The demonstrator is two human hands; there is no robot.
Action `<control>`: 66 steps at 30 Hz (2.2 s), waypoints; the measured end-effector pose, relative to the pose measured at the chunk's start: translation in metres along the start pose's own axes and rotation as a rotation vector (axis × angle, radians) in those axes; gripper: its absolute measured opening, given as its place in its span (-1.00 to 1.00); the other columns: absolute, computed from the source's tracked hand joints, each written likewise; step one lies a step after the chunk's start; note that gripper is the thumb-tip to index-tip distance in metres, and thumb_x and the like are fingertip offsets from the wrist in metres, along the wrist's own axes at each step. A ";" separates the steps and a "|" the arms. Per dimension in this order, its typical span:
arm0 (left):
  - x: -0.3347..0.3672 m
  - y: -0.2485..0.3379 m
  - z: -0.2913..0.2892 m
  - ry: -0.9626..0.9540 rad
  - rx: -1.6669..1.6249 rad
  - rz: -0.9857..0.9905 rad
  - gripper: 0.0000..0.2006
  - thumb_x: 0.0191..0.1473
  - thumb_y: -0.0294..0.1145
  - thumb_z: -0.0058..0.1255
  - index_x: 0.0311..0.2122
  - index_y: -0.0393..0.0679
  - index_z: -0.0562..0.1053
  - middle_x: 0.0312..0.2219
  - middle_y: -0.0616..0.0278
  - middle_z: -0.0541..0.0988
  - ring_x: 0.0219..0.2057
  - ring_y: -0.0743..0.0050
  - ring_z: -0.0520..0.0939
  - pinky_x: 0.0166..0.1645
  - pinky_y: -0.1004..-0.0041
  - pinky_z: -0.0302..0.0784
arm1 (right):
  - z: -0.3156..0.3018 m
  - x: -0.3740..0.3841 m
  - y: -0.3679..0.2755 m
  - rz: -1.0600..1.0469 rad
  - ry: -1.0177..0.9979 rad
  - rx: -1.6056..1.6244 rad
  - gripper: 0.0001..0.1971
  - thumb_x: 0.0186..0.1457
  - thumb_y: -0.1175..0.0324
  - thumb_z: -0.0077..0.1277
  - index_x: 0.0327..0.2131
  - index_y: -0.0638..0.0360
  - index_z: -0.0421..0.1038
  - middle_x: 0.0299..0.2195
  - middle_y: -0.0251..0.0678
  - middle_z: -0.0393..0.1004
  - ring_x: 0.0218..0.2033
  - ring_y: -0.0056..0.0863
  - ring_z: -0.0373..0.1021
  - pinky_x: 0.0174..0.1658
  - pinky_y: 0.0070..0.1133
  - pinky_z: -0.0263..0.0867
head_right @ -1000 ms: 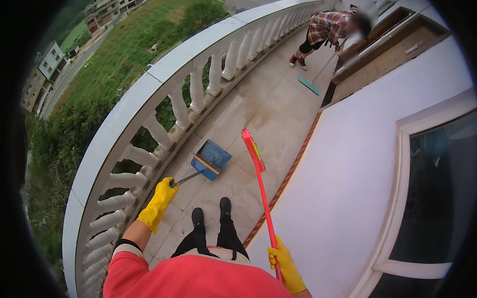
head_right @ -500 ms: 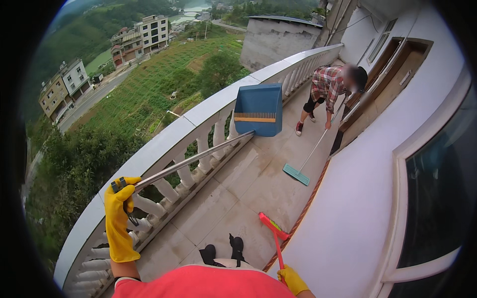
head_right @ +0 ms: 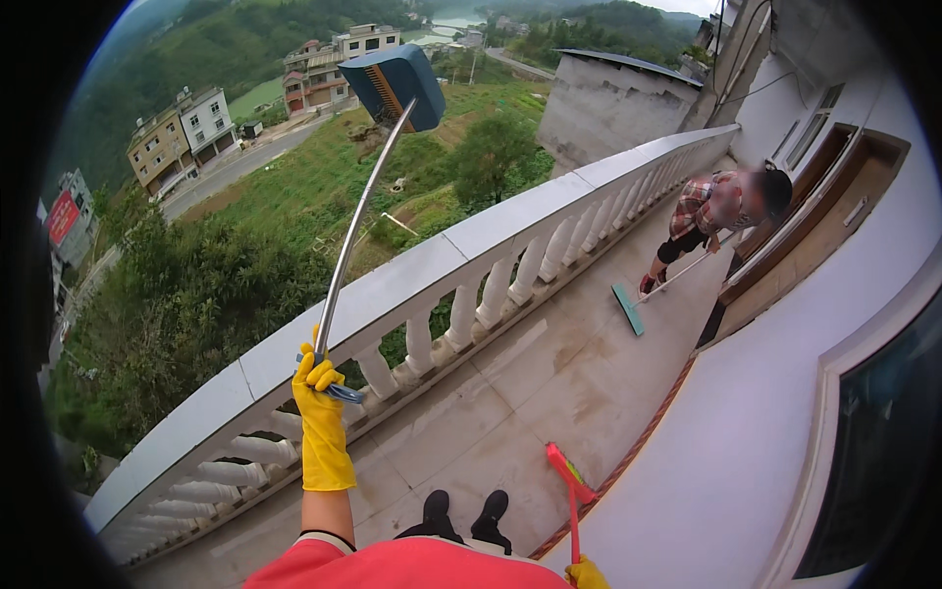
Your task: The person sweeps a tiled balcony floor using a red broom and a blue dustpan. They gather debris into the dustpan and continue sweeping along the railing and near a doorway.
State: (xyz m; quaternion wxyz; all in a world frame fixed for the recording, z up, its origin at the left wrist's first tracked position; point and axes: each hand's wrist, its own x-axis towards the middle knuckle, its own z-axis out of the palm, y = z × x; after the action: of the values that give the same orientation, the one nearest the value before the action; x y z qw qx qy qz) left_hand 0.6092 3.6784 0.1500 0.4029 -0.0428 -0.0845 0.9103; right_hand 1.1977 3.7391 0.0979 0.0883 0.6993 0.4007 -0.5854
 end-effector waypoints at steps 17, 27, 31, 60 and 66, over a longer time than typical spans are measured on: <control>-0.035 -0.076 0.050 -0.218 0.605 0.041 -0.59 0.04 -0.71 -0.19 0.04 -0.23 0.38 0.14 -0.04 0.37 -0.67 0.62 0.31 -0.61 0.57 0.25 | -0.006 0.005 0.082 -0.091 -0.107 0.298 -0.62 0.08 0.52 -0.02 0.00 0.13 0.22 -0.51 -0.31 0.32 -0.56 -0.52 0.30 -0.52 -0.54 0.30; -0.132 -0.141 0.135 0.027 1.630 0.071 -0.67 -0.18 -0.65 0.00 -0.19 -0.32 0.48 -0.14 -0.09 0.59 -0.77 0.69 0.34 -0.69 0.71 0.17 | -0.032 0.003 0.125 0.186 0.130 0.450 -0.31 0.11 0.48 -0.07 0.32 -0.15 0.01 -0.63 -0.37 0.28 -0.74 -0.57 0.18 -0.66 -0.49 0.21; -0.184 -0.155 0.127 0.248 1.820 -0.113 -0.67 -0.23 -0.68 0.00 -0.22 -0.31 0.51 -0.23 0.04 0.63 -0.75 0.64 0.36 -0.65 0.67 0.20 | -0.054 0.008 0.112 0.129 0.156 0.402 -0.31 0.14 0.44 -0.06 0.34 -0.20 0.00 -0.64 -0.37 0.29 -0.74 -0.60 0.19 -0.68 -0.50 0.19; -0.477 0.170 -0.143 0.685 2.626 -0.696 -0.68 -0.13 -0.69 0.08 -0.22 -0.09 0.53 -0.32 0.15 0.64 -0.25 0.34 0.65 -0.11 0.45 0.52 | -0.021 0.263 -0.009 -0.064 0.339 0.262 -0.36 0.06 0.43 0.03 0.23 -0.12 0.12 -0.59 -0.31 0.40 -0.72 -0.46 0.32 -0.68 -0.42 0.22; -0.466 0.194 -0.156 0.867 2.632 -0.894 -0.70 -0.15 -0.63 0.16 -0.26 -0.01 0.53 -0.30 0.10 0.64 -0.20 0.10 0.64 -0.10 0.36 0.51 | 0.130 0.206 0.036 -0.082 0.310 -0.097 -0.28 0.08 0.46 -0.06 0.32 -0.25 0.03 -0.56 -0.19 0.41 -0.72 -0.34 0.32 -0.65 -0.33 0.19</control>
State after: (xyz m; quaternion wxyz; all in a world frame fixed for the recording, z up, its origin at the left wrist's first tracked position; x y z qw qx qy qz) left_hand 0.8041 3.2232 -0.0353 0.3873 0.1134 0.9138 0.0448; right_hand 1.1230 3.7321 -0.1371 0.0352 0.7593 0.4653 -0.4536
